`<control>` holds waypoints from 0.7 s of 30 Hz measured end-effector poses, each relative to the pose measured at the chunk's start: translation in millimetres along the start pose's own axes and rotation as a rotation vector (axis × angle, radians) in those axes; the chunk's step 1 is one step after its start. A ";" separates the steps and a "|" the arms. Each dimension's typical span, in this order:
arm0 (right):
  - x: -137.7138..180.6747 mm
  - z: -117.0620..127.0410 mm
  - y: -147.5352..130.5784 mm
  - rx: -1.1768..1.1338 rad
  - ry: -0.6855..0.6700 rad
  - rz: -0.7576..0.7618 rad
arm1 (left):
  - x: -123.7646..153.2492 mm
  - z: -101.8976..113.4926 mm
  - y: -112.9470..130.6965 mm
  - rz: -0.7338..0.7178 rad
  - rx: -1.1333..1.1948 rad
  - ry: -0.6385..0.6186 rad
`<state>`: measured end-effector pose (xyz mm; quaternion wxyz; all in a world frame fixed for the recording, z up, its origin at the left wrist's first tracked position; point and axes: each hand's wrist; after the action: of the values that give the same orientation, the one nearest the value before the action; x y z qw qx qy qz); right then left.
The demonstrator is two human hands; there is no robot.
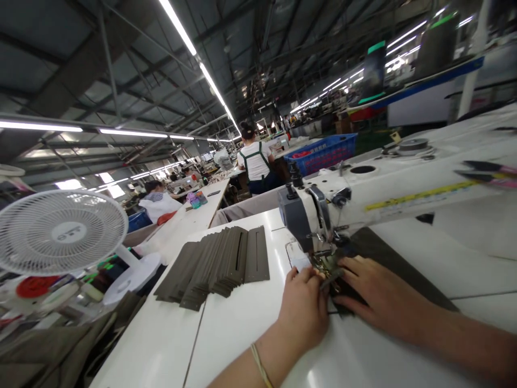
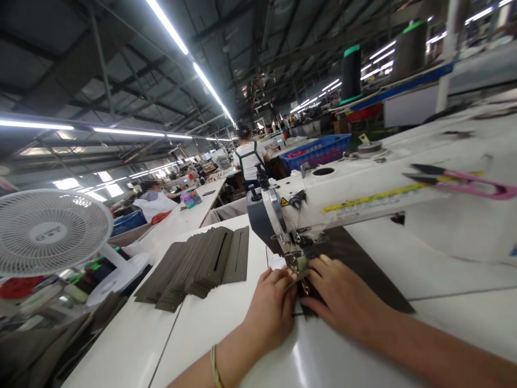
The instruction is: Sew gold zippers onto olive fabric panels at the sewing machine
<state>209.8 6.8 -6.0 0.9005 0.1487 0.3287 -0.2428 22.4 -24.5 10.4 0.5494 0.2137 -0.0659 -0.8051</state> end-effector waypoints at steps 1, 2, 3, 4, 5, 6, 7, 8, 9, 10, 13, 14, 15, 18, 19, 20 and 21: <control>-4.5 -0.7 3.4 -0.060 -0.045 -0.021 | 0.3 -0.7 1.1 0.032 0.010 -0.001; -8.8 -0.9 6.6 -0.123 -0.093 -0.031 | 0.5 -1.7 1.7 0.054 0.015 0.002; -12.5 -0.6 9.8 -0.177 -0.132 -0.033 | 0.5 -2.9 1.9 0.064 0.016 0.006; -15.6 -0.1 12.8 -0.215 -0.160 -0.038 | 0.6 -3.9 1.8 0.064 0.014 0.012; -18.0 0.3 15.7 -0.233 -0.171 -0.050 | 0.9 -4.8 1.6 0.057 0.010 0.018; -19.5 0.4 18.4 -0.233 -0.170 -0.065 | 1.2 -5.5 1.4 0.048 0.003 0.024; -20.2 0.2 21.0 -0.225 -0.162 -0.084 | 1.7 -5.9 1.2 0.041 -0.004 0.033; -20.2 -0.4 23.4 -0.219 -0.156 -0.109 | 2.2 -6.0 1.2 0.034 -0.010 0.040; -19.7 -1.4 25.4 -0.213 -0.153 -0.132 | 2.6 -6.0 1.2 0.025 -0.020 0.042; -18.7 -2.6 26.9 -0.208 -0.152 -0.153 | 2.8 -5.8 1.3 0.012 -0.037 0.038; -14.8 -7.0 29.1 -0.187 -0.158 -0.216 | 2.2 -4.8 1.6 -0.032 -0.114 0.002; -13.7 -8.6 29.1 -0.175 -0.164 -0.239 | 1.5 -4.5 1.7 -0.043 -0.138 -0.009; -12.7 -10.1 28.8 -0.158 -0.171 -0.264 | 0.6 -4.2 1.6 -0.050 -0.156 -0.018; -11.7 -14.6 27.7 -0.090 -0.212 -0.340 | -2.2 -3.4 1.7 -0.053 -0.173 -0.045; -12.2 -15.9 27.2 -0.065 -0.232 -0.365 | -3.1 -3.1 1.9 -0.054 -0.172 -0.055; -13.0 -16.7 26.8 -0.042 -0.253 -0.389 | -4.0 -2.8 2.1 -0.054 -0.173 -0.063; -14.2 -17.3 26.3 -0.021 -0.276 -0.413 | -4.8 -2.5 2.4 -0.054 -0.174 -0.068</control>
<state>205.4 41.1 -6.5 0.8696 0.0343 0.2286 -0.4363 27.0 -20.7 10.3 0.5415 0.1394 -0.0085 -0.8290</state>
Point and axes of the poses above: each hand's wrist, its own x-axis away from the middle knuckle, its own z-axis out of the back of the hand, y = z × x, and after that the axes turned 8 degrees about z, right-handed
